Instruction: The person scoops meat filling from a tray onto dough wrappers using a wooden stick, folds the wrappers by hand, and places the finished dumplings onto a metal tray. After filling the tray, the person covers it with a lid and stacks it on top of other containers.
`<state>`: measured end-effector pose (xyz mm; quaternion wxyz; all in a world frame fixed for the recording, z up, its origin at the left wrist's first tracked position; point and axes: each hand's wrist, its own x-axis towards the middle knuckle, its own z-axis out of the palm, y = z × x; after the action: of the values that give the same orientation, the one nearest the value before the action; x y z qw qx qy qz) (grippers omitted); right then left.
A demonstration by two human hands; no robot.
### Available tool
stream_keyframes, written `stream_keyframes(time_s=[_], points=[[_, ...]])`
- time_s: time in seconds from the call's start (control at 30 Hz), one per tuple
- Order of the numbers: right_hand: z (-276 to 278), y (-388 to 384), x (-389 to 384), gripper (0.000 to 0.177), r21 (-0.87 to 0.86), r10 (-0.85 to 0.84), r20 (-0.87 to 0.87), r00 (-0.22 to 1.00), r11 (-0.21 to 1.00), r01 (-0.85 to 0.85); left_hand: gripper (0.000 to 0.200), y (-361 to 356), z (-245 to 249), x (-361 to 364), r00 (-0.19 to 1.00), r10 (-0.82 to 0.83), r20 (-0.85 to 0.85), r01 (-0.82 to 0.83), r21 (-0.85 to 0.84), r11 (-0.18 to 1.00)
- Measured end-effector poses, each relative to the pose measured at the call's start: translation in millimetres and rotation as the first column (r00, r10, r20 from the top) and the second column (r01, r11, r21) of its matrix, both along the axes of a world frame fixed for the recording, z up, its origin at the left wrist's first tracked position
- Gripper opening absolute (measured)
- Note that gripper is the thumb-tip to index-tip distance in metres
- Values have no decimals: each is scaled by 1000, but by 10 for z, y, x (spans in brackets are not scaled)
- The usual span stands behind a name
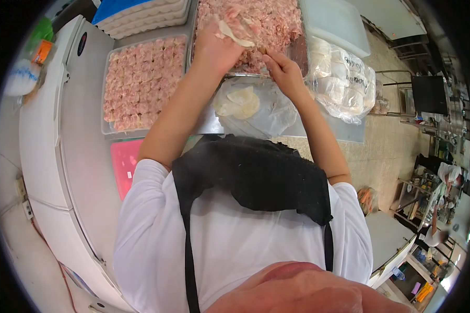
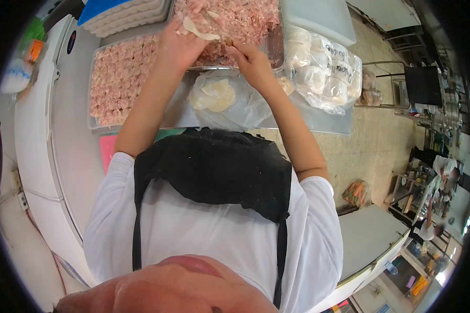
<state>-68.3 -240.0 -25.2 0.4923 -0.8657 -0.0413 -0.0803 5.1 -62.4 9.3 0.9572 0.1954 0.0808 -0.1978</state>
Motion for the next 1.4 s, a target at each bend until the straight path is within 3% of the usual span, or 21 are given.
stream_keyframes(time_s=[0.07, 0.1, 0.2, 0.3, 0.4, 0.5, 0.57, 0.6, 0.67, 0.7, 0.77, 0.8, 0.87, 0.9, 0.97, 1.07, 1.17, 1.27, 1.3, 1.37, 1.4], points=[[92, -87, -26, 27, -321, 144, 281, 949, 946, -48, 55, -25, 21, 12, 984, 135, -119, -129, 57, 990], [161, -236, -37, 29, -490, 201, 50, 978, 858, -151, 56, -22, -72, 38, 979, 161, -124, -156, 53, 986], [651, -203, -239, 25, -719, 120, -123, 985, 673, -172, 60, -2, -300, 33, 971, 192, -146, -184, 63, 981], [423, -227, -173, 22, -625, 266, 29, 963, 757, -190, 63, -46, -170, -125, 976, 155, -152, -141, 95, 985], [797, -422, -171, 23, -789, 261, -71, 963, 576, -214, 65, -128, -11, -201, 980, 176, -98, -166, 94, 982], [897, -372, -269, 25, -692, 327, 117, 938, 704, -159, 60, -223, -15, -233, 975, 223, 8, -222, 96, 970], [630, -489, -140, 26, -702, 375, 122, 919, 687, -187, 59, -300, -3, -204, 959, 246, 142, -257, 64, 964], [541, -543, -88, 27, -708, 403, 125, 907, 676, -203, 56, -302, -83, -211, 946, 223, 234, -257, 128, 958], [623, -709, -55, 29, -459, 377, 121, 918, 842, -285, 51, -199, -278, -226, 898, 157, 412, -279, 256, 926], [682, -795, -44, 31, -316, 362, 114, 925, 896, -311, 49, -175, -250, -247, 925, 116, 361, -206, 221, 953], [817, -901, -81, 33, -235, 297, -58, 953, 924, -303, 53, -146, -202, -316, 965, 24, 263, -61, 133, 989], [881, -941, -118, 34, -195, 263, -149, 953, 937, -289, 55, -147, -178, -349, 927, -1, 375, -138, 342, 929], [1006, -1002, -172, 35, -128, 321, -268, 909, 923, -363, 61, -158, -114, -404, 826, -127, 549, -338, 662, 669], [1054, -1024, -199, 36, -90, 349, -325, 879, 914, -396, 60, -156, -39, -433, 768, -225, 600, -386, 713, 585], [1134, -1055, -270, 36, -162, 400, -258, 879, 879, -448, 59, -137, 157, -450, 633, -431, 642, -500, 765, 406], [1040, -1013, -267, 36, -179, 444, -216, 870, 858, -482, 51, -29, 283, -317, 442, -756, 483, -547, 813, 200], [769, -992, -137, 35, -159, 467, -194, 862, 853, -498, 44, 28, 131, -210, 411, -767, 492, -584, 788, 192], [539, -1017, 160, 33, -206, 441, -161, 883, 860, -467, 47, 6, 34, -209, 445, -720, 532, -729, 683, 54], [516, -1016, 222, 32, -232, 424, -147, 894, 864, -448, 48, 10, -1, -135, 531, -680, 505, -623, 777, 90], [665, -886, 229, 29, -539, 274, -4, 962, 809, -233, 50, 41, -103, 98, 689, -601, 405, -377, 909, 179], [732, -787, 222, 27, -662, 215, 87, 973, 742, -105, 50, 80, -180, 177, 729, -585, 354, -321, 933, 164]])
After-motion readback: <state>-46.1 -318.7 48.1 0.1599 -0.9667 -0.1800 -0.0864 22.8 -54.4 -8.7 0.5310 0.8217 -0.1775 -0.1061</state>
